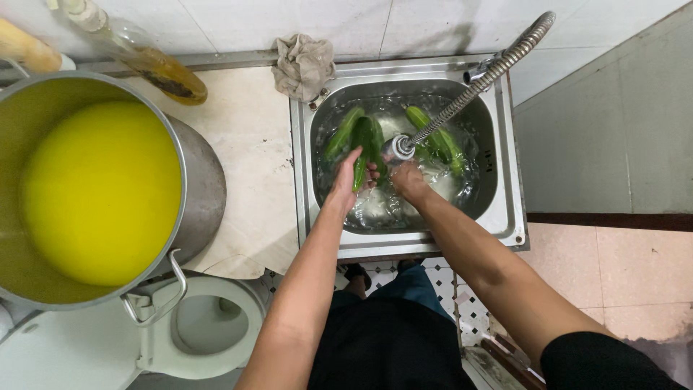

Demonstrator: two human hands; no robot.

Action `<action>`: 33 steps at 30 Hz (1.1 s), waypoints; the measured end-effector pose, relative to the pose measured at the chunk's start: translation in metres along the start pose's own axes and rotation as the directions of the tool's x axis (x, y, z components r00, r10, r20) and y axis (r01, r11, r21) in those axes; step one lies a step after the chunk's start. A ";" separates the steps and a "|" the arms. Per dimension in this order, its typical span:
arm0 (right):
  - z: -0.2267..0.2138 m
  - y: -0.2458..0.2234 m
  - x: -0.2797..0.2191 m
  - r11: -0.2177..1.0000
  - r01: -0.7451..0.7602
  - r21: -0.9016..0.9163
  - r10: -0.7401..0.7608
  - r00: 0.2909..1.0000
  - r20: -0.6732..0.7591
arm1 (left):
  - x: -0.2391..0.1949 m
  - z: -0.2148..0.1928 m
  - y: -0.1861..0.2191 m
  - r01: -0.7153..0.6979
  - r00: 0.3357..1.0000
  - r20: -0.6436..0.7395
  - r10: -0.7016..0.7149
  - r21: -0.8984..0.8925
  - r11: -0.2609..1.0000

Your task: The person retrieves cucumbers from a refrigerator, washes them under running water in a sink, and places them on a food preparation counter. The person then moves to a separate station and separates pomegranate seeds from the rind by hand into a bowl.

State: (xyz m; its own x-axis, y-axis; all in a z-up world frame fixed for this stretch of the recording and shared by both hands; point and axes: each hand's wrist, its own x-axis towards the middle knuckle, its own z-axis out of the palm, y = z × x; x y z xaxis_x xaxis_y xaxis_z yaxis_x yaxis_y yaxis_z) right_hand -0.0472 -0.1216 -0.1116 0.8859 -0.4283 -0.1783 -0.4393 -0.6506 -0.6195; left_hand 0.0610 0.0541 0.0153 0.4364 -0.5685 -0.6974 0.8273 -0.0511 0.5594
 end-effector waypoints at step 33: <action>-0.111 -0.099 -0.059 0.860 -0.496 0.124 0.331 0.724 0.605 | -0.015 0.012 -0.003 0.109 0.950 0.305 -0.072 -0.109 0.988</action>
State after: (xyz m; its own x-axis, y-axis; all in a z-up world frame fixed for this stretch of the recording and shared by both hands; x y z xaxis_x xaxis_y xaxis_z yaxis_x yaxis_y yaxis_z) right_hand -0.0728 -0.1016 0.0448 0.5867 -0.1460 -0.7965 -0.7983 -0.2693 -0.5387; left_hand 0.0475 0.0531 0.0290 0.2477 -0.7864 -0.5659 0.9037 -0.0231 0.4275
